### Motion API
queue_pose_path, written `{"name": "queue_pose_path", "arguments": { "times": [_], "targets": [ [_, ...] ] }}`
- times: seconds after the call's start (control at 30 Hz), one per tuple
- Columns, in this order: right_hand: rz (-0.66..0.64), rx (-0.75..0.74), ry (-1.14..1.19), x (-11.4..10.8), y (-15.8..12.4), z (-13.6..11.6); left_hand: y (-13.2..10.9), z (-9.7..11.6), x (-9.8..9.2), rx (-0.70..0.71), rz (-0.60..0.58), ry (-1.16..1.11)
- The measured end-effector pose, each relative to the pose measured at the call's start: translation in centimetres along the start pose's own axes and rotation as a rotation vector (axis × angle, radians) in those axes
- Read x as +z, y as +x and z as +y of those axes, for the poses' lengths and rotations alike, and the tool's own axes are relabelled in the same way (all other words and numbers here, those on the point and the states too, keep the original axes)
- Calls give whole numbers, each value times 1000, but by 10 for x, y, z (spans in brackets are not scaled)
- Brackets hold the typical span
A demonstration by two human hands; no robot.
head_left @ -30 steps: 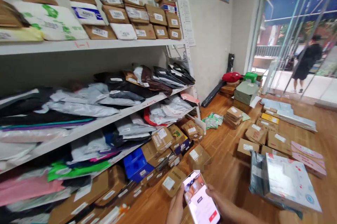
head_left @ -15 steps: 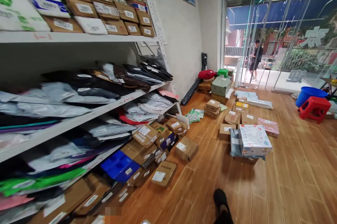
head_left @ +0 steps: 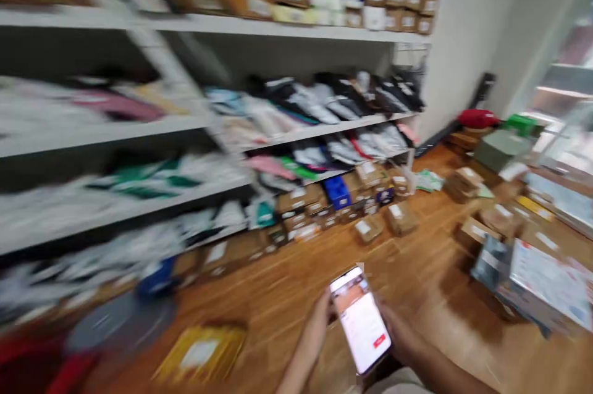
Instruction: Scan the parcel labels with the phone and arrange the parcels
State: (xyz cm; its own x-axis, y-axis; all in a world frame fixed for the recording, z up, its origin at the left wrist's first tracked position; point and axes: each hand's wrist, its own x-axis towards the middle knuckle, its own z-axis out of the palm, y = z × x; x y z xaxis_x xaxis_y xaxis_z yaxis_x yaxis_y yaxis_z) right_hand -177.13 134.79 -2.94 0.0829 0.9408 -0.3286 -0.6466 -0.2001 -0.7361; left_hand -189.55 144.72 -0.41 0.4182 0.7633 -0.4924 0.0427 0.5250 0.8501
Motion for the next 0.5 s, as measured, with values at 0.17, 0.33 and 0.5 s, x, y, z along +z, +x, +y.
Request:
{"name": "queue_pose_path", "arguments": {
  "times": [0.17,0.33,0.5],
  "targets": [
    [-21,68,-53,29,41,7,-13,15,-38,48,37,-235],
    [-51,29,-214,54,104,32,-24,2,-64,82,-19,-673],
    [-270,33,-492,79,148,35,-23,-7,-95,152,-42,-805]
  ]
}}
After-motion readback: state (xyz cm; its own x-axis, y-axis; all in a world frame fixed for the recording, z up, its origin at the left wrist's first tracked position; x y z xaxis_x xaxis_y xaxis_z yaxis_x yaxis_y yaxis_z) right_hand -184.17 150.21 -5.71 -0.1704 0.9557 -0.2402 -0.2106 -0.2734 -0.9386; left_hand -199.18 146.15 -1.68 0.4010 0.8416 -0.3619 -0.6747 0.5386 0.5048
